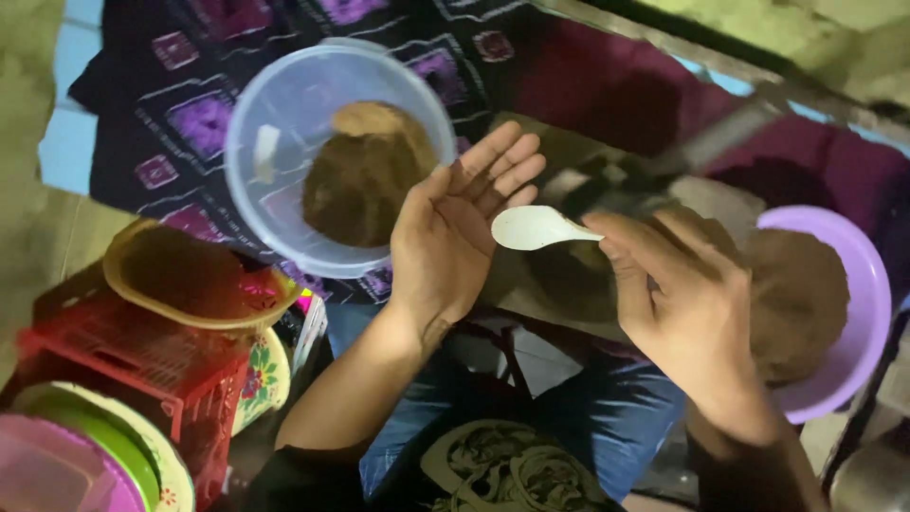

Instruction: Grinding brown powder ingredients using a stone mortar and pestle

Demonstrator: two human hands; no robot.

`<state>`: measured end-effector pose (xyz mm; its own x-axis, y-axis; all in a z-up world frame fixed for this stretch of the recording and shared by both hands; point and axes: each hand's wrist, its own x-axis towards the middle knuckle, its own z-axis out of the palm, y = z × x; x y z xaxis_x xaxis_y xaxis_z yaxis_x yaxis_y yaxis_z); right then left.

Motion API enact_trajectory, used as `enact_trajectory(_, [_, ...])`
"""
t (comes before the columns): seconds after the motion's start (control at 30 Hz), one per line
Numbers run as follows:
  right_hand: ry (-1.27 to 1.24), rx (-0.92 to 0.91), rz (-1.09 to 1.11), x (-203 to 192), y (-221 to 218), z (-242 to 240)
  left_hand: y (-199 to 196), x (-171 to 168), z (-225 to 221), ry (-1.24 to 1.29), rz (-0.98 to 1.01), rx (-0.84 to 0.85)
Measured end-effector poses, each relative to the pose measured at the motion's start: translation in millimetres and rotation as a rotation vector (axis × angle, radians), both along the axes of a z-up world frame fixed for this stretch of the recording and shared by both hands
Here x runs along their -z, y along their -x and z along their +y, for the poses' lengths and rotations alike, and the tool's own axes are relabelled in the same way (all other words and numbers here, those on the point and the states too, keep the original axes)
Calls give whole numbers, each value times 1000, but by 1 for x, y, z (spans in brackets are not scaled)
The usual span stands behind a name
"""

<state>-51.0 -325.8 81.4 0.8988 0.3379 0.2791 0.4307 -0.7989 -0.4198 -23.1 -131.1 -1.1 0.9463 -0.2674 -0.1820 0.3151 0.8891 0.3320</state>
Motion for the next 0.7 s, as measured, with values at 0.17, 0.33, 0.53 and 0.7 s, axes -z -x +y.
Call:
enact_trajectory(0.17, [9, -145, 23, -4, -28, 44, 3, -3, 46, -36, -93, -132])
enact_trajectory(0.33, [126, -264, -20, 10, -59, 78, -1, -1, 94, -266, -129, -258])
enact_trajectory(0.53, [538, -361, -251, 47, -98, 120, -4, 14, 123, -152, -90, -456])
enact_trajectory(0.7, [761, -529, -211, 92, -133, 154, -5, 14, 125, -141, -39, -411])
